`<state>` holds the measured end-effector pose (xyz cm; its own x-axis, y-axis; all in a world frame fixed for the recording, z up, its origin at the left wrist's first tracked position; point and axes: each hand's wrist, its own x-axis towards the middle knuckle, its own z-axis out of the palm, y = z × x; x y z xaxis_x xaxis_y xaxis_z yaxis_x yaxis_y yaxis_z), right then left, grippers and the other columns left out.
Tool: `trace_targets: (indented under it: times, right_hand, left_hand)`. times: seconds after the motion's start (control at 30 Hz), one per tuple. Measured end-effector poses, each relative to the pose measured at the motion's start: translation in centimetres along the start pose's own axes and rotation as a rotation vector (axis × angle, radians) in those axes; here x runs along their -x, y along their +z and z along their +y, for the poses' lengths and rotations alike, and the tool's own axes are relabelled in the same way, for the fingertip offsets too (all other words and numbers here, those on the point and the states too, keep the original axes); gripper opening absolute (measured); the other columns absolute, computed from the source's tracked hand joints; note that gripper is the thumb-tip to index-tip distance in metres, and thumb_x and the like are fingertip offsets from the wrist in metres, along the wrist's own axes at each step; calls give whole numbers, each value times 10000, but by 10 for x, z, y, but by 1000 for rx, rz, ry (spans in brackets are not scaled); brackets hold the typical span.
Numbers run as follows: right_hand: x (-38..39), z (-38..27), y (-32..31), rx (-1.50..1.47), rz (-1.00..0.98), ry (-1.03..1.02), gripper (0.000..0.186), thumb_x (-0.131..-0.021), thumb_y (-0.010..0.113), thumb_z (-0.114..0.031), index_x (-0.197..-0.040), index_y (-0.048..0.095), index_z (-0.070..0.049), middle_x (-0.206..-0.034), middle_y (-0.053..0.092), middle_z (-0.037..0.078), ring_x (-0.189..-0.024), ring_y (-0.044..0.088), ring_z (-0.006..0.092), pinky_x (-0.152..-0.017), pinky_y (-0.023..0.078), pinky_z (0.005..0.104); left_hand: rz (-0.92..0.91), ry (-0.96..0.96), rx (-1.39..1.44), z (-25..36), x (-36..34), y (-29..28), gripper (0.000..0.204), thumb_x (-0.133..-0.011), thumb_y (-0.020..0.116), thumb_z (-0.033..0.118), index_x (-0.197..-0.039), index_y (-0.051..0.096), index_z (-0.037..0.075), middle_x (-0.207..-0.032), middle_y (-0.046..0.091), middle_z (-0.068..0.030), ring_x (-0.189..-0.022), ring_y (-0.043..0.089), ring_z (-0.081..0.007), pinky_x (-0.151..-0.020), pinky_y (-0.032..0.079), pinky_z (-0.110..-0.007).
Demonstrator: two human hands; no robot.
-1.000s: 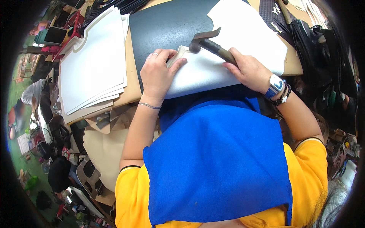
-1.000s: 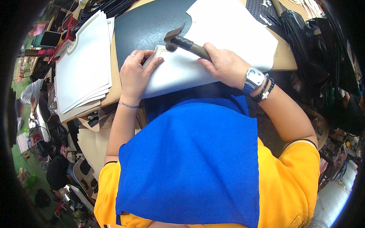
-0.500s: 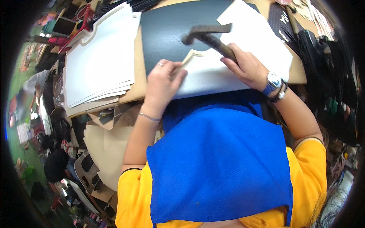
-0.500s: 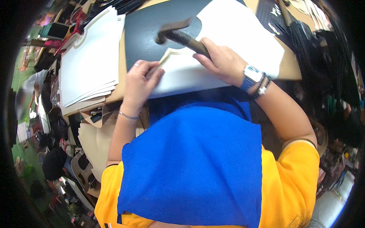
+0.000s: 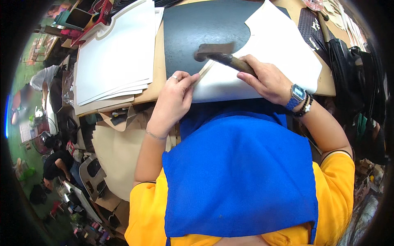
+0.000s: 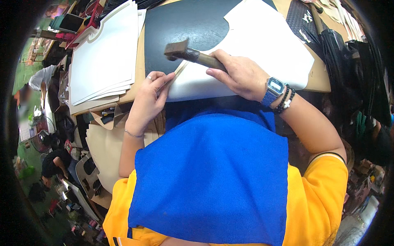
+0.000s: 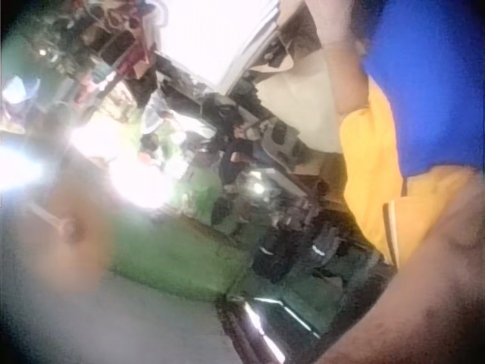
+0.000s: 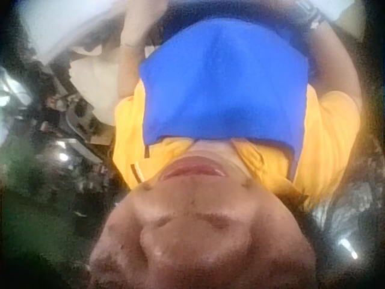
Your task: The person uses a hammer to tap a small metal tool along the curved edge of a white material piece, likely to shape or secure a seam. They repeatedly lift the material to inspect the edge and reposition it on the work surface while continuing the hammering process.
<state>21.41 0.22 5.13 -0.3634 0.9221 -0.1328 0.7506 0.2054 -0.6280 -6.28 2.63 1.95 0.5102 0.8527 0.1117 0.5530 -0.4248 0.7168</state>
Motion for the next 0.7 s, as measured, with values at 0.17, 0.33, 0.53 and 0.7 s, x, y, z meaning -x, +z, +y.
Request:
trace_targets:
  times: [0.17, 0.33, 0.53, 0.7]
  right_hand:
    - [-1, -10, 4, 149, 3, -54, 325, -984, 525, -357, -1119, 492, -64, -813, 625, 211, -768, 630, 403, -695, 488, 473]
    - [-2, -10, 4, 80, -16, -42, 351, -960, 565, -332, -1191, 502, -75, -905, 657, 213, -823, 646, 406, -724, 505, 462]
    - [-8, -14, -3, 232, -38, -55, 314, -944, 567, -370, -1108, 536, -104, -862, 660, 179, -803, 663, 380, -710, 521, 477]
    - [-20, 58, -45, 167, 513, 185, 337, -929, 601, -366, -1188, 590, -152, -961, 691, 140, -862, 671, 337, -741, 521, 423]
  left_hand:
    - [3, -121, 80, -2, 7, -6, 194, -859, 673, 18, -1051, 696, 7, -914, 635, -103, -764, 621, -187, -681, 494, -274]
    - [95, -40, -18, -1, 11, -1, 95, -834, 705, 43, -911, 682, -9, -826, 632, -123, -700, 638, -222, -648, 516, -311]
    - [58, 90, -212, -11, 3, -10, 82, -829, 715, 70, -881, 673, 21, -851, 654, -126, -761, 650, -287, -690, 525, -377]
    - [441, -60, -853, -38, -72, -55, 551, -901, 644, 226, -1412, 475, 108, -1413, 486, -179, -1335, 417, -319, -1056, 323, -515]
